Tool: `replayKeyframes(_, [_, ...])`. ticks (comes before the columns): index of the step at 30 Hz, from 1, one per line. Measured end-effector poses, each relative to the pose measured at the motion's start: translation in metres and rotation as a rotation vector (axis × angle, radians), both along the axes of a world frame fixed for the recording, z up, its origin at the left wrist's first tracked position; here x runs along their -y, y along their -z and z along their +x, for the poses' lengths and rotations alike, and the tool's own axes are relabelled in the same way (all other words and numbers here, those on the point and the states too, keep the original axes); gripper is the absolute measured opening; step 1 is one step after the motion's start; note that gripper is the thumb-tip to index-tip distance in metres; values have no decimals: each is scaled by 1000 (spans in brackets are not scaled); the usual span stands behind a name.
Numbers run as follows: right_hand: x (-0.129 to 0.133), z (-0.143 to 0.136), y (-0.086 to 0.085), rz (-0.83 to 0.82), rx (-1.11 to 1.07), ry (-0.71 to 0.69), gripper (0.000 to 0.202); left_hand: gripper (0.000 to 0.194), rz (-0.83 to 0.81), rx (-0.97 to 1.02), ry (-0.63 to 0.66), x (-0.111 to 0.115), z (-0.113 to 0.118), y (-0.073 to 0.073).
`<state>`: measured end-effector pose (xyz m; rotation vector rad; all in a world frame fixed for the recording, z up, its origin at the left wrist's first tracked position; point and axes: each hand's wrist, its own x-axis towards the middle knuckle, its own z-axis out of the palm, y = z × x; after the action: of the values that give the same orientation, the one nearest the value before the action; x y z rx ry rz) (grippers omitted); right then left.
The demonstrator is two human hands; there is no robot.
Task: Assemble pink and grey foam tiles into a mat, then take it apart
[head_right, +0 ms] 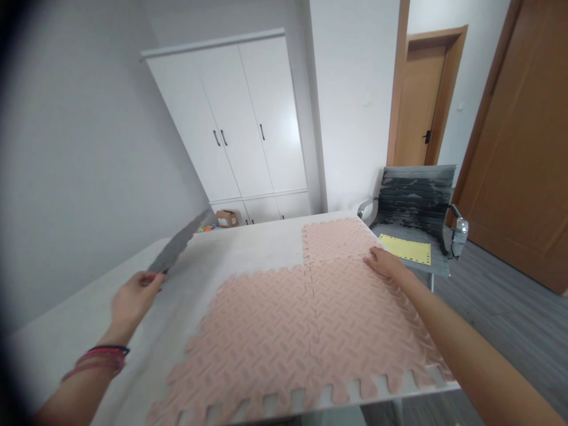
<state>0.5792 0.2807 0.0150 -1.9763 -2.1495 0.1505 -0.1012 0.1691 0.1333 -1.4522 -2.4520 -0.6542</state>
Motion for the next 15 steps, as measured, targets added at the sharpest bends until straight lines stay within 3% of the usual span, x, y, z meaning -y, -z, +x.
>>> replayKeyframes(3, [3,-2,-2,15,2,-6,64,33,20,71,258,-23,34,0])
replayKeyframes(9, [4,-4,-3,1,25,0,66,25,-90,87,786,-61,84,22])
replayKeyframes(12, [3,-4,-4,0,24,-10,65,20,-126,70,871,-76,85,31])
replayKeyframes(15, [3,-4,-5,3,23,-23,65,17,-123,62,861,-88,76,41])
